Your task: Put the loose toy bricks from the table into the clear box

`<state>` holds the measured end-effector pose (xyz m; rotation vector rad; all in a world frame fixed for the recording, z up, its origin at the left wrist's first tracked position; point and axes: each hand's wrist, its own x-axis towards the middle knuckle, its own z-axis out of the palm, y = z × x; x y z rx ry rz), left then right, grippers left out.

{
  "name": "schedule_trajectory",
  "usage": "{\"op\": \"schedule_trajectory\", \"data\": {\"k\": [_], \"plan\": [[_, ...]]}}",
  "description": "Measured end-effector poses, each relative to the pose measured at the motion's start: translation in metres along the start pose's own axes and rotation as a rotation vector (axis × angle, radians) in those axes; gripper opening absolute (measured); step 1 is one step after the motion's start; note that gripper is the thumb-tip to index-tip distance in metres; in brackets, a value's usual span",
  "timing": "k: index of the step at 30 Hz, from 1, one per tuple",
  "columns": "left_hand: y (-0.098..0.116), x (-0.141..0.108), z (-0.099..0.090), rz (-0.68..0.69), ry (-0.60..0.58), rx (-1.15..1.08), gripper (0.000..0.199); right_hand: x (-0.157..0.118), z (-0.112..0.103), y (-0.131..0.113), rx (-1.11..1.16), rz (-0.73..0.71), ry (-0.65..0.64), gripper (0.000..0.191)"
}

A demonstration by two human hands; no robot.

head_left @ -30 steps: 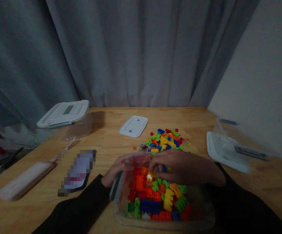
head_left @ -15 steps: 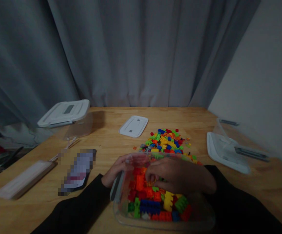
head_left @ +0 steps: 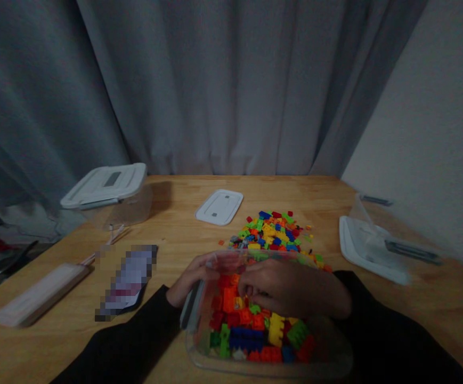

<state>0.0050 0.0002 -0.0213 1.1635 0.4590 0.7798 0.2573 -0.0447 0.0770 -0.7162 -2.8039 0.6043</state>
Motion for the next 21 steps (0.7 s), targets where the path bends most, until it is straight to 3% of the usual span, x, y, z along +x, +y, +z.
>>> {"op": "schedule_trajectory", "data": {"k": [6,11,18,21], "plan": [[0.002,0.000,0.003,0.020,0.022,0.033,0.061,-0.008,-0.027,0.004,0.024,0.084,0.113,0.016],[0.010,0.000,0.010,0.010,0.000,0.037,0.060,-0.025,-0.059,0.025,0.010,0.307,0.281,0.018],[0.009,0.000,0.009,0.008,-0.005,0.051,0.062,-0.054,-0.078,0.080,-0.001,0.475,0.463,0.021],[0.006,0.000,0.005,0.012,-0.011,0.040,0.061,-0.064,-0.076,0.115,-0.037,0.552,0.455,0.020]]}}
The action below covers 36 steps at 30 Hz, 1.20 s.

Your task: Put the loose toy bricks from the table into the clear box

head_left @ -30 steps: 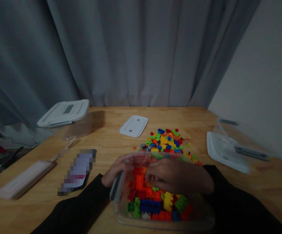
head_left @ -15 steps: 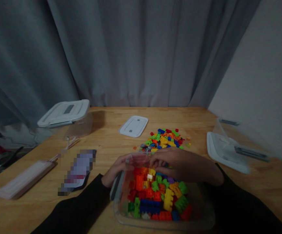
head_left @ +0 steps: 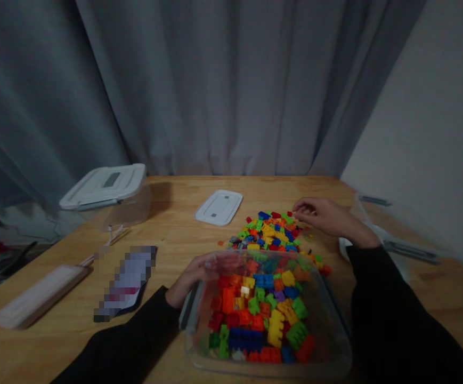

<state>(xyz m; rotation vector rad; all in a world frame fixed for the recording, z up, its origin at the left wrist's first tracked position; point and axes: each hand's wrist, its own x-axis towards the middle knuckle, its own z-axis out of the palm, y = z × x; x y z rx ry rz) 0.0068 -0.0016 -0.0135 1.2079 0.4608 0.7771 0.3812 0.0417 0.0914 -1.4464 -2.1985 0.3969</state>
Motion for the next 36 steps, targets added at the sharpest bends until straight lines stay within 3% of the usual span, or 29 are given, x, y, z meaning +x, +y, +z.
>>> {"op": "schedule_trajectory", "data": {"k": [6,12,26,36], "plan": [[-0.002,0.000,-0.003,0.000,0.007,0.005,0.060,0.014,0.022,0.061,-0.096,0.194,-0.080,0.020],[0.004,0.000,0.006,-0.012,-0.006,-0.010,0.062,0.016,0.043,0.091,-0.088,0.317,-0.154,0.012],[-0.002,0.001,-0.001,-0.006,-0.002,-0.010,0.063,0.020,0.060,0.093,-0.094,0.305,-0.210,0.016],[0.004,-0.001,0.004,-0.013,0.007,0.008,0.065,0.021,0.061,0.095,-0.092,0.284,-0.216,0.017]]}}
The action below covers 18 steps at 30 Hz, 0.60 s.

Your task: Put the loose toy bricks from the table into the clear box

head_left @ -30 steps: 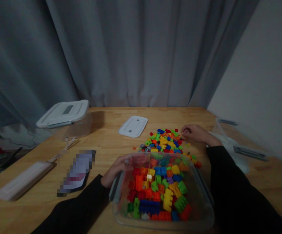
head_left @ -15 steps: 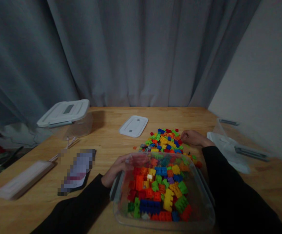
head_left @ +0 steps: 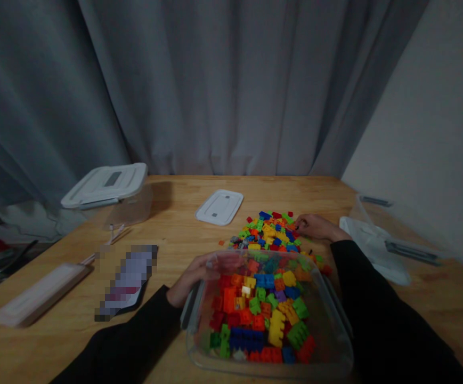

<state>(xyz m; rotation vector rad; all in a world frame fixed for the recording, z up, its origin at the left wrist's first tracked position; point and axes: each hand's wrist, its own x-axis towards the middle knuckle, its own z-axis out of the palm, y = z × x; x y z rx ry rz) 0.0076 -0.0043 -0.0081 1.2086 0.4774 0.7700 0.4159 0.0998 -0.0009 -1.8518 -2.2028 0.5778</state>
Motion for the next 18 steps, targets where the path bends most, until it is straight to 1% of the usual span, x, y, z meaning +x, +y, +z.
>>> {"op": "schedule_trajectory", "data": {"k": [5,9,18], "plan": [[-0.003,0.002,-0.005,0.002,-0.004,0.014,0.063,0.002,0.001,0.003,-0.005,0.008,0.009,0.022],[-0.008,0.002,-0.009,0.003,-0.013,-0.006,0.064,0.002,0.000,0.003,-0.011,-0.013,0.002,0.025],[-0.012,0.002,-0.012,0.026,-0.015,-0.039,0.064,0.002,-0.002,0.002,-0.001,-0.033,-0.014,0.025]]}}
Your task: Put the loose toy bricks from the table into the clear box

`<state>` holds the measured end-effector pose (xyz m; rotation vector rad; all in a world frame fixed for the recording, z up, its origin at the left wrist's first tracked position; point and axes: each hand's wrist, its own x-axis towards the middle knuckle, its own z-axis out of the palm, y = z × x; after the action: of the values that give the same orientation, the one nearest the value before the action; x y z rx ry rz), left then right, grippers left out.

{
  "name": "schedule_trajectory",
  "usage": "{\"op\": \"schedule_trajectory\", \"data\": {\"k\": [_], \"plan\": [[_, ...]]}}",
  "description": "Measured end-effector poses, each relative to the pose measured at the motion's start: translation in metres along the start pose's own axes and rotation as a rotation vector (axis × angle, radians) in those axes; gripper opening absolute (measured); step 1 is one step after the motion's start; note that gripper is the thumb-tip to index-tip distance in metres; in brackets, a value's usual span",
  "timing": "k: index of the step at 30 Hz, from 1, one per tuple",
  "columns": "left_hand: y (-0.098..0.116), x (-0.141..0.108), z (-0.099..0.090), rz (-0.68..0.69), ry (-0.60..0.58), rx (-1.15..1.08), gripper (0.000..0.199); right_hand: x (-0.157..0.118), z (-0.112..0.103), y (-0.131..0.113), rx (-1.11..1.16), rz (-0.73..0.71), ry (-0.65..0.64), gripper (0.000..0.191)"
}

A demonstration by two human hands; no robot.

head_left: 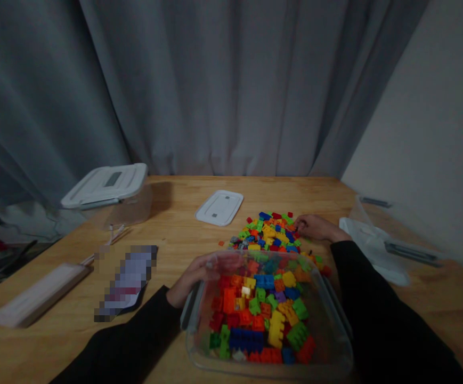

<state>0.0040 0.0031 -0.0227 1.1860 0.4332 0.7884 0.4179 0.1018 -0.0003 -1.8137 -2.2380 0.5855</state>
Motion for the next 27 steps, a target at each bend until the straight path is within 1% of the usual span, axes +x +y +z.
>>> {"op": "schedule_trajectory", "data": {"k": [10,14,19,22,27], "plan": [[0.006,-0.002,0.009,-0.019,0.019,0.027,0.061,0.004,0.002,0.007,0.026,0.018,0.014,0.023],[0.005,-0.002,0.006,-0.031,0.041,0.038,0.062,0.005,0.004,0.008,0.028,0.020,0.007,0.020],[0.007,-0.001,0.005,-0.024,-0.004,0.067,0.063,0.006,0.006,0.010,0.014,0.011,-0.015,0.025],[0.009,-0.001,0.007,-0.024,0.008,0.061,0.062,0.005,0.005,0.010,0.001,0.010,-0.017,0.023],[0.003,-0.001,0.002,-0.005,-0.016,0.036,0.064,0.002,0.003,0.005,0.007,0.017,-0.010,0.022]]}}
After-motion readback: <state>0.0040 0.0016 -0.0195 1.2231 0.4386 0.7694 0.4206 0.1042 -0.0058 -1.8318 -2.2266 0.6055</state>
